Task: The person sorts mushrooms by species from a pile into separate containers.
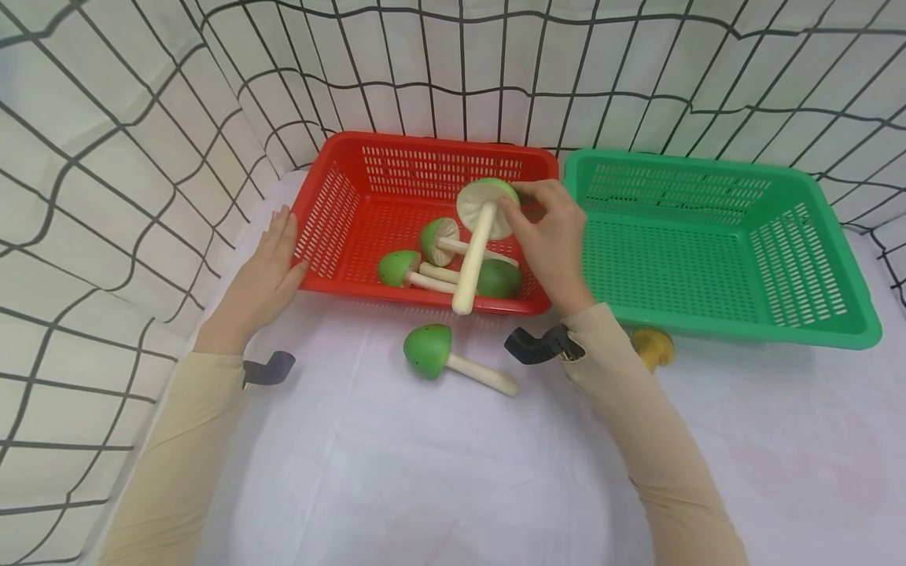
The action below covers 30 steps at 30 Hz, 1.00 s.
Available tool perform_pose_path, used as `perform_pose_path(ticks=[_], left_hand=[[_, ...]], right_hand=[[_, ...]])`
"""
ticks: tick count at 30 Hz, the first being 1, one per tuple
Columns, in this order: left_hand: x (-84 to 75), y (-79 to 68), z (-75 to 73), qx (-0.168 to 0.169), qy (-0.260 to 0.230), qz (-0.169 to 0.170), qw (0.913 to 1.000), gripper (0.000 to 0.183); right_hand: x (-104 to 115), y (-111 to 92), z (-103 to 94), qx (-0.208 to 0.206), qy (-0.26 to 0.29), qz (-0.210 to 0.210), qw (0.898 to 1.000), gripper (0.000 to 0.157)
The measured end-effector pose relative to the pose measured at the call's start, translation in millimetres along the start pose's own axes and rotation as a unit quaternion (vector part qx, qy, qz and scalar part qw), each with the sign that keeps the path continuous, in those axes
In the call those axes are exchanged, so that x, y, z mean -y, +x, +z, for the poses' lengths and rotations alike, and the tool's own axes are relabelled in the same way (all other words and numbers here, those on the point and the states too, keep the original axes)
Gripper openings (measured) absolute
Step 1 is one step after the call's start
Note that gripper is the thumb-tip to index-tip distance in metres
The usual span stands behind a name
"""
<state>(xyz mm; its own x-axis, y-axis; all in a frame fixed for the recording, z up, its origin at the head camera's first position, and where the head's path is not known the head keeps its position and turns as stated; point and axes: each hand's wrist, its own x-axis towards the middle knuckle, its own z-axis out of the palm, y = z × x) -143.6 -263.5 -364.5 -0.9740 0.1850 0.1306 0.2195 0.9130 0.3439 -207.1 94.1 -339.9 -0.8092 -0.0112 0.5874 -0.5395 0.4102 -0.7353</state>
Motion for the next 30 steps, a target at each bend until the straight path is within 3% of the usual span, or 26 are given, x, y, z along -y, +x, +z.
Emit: perform_pose_path(ticks=[8, 30], left_hand=[[0.1, -0.2, -0.9, 0.001, -0.001, 0.000, 1.0000, 0.064], [-0.2, -0.3, -0.8, 0.004, -0.005, 0.000, 1.0000, 0.064]], right_hand=[[0, 7, 7.8, -0.001, -0.016, 0.046, 0.999, 0.026], [-4, 15, 30.1, 0.010, -0.043, 0.092, 0.995, 0.027]])
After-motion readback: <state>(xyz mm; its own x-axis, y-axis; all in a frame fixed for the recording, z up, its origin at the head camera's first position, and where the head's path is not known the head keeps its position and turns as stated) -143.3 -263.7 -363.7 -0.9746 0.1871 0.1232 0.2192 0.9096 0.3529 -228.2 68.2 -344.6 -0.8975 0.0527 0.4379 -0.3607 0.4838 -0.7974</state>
